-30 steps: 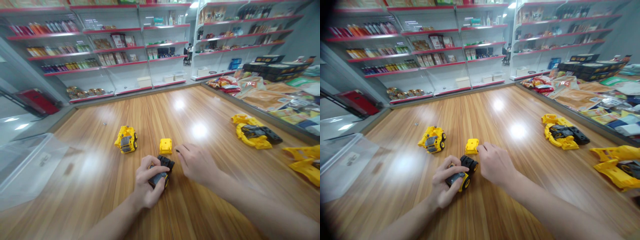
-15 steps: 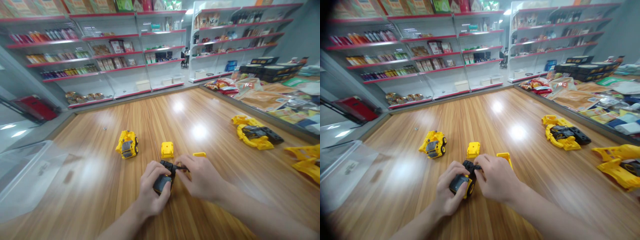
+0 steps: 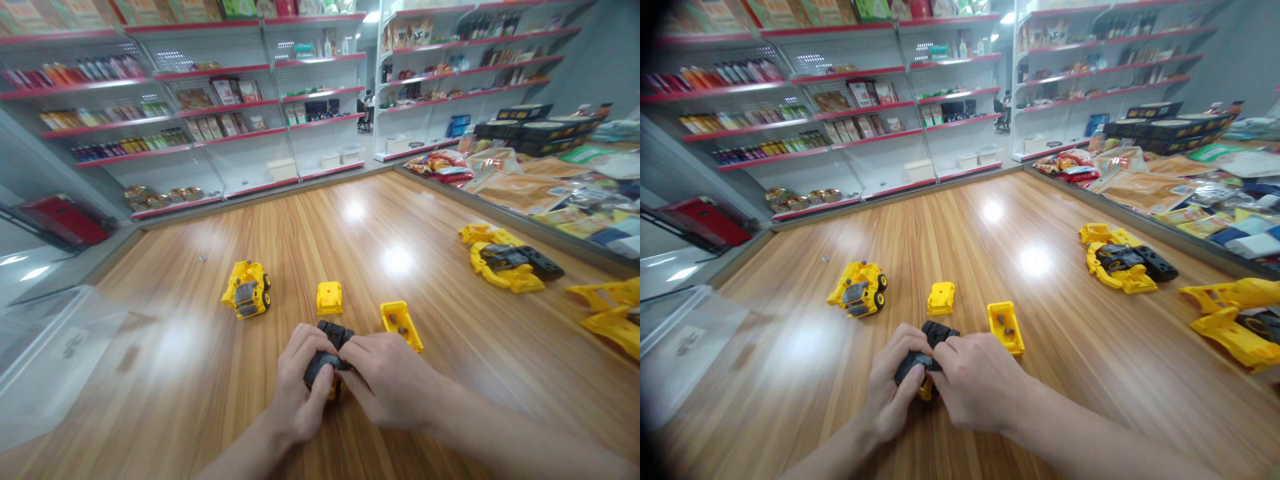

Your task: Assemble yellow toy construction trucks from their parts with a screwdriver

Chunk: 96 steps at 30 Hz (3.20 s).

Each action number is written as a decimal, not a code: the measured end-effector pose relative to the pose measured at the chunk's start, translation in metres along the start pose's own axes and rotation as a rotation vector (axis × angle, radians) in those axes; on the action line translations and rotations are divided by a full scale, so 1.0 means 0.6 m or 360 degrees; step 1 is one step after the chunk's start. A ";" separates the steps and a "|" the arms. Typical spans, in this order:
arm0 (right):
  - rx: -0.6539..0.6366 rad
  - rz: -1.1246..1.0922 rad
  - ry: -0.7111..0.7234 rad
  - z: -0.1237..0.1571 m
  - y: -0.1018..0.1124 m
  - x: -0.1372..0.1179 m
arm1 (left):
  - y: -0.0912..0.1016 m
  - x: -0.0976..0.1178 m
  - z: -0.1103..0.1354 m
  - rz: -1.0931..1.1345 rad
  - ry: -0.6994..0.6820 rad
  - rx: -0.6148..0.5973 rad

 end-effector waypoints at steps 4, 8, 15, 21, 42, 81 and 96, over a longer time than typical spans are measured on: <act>0.0003 -0.0090 -0.0044 0.000 0.004 0.003 | -0.003 0.000 0.002 0.0034 0.0006 -0.0032; 0.0058 -0.0260 -0.0107 0.001 0.000 0.011 | -0.005 0.008 0.000 -0.0033 -0.0001 -0.0036; 0.0066 -0.0890 -0.0473 -0.004 -0.017 0.036 | -0.006 0.018 -0.002 -0.0136 -0.0012 -0.0020; 0.0060 -0.0760 -0.0441 -0.012 -0.003 0.058 | 0.000 0.008 0.001 -0.0236 0.0031 0.0070; -0.0062 0.0172 -0.0330 -0.044 0.004 0.117 | 0.011 -0.016 0.003 0.0035 0.0121 0.0091; 0.0524 -0.0805 0.0255 -0.003 0.060 0.055 | 0.000 -0.048 0.014 0.0549 0.0094 -0.0038; 0.0515 -0.0434 0.0474 0.010 0.063 0.024 | -0.008 -0.032 0.012 0.0479 0.0010 -0.0177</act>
Point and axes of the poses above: each hand's wrist, its own z-axis away from the middle knuckle, its own y-axis out of the back of the hand, x = y × z, the point moved 8 cm from there along -z, towards the middle knuckle, and after that the axes turned 6 degrees about -x, right-handed, at the moved point
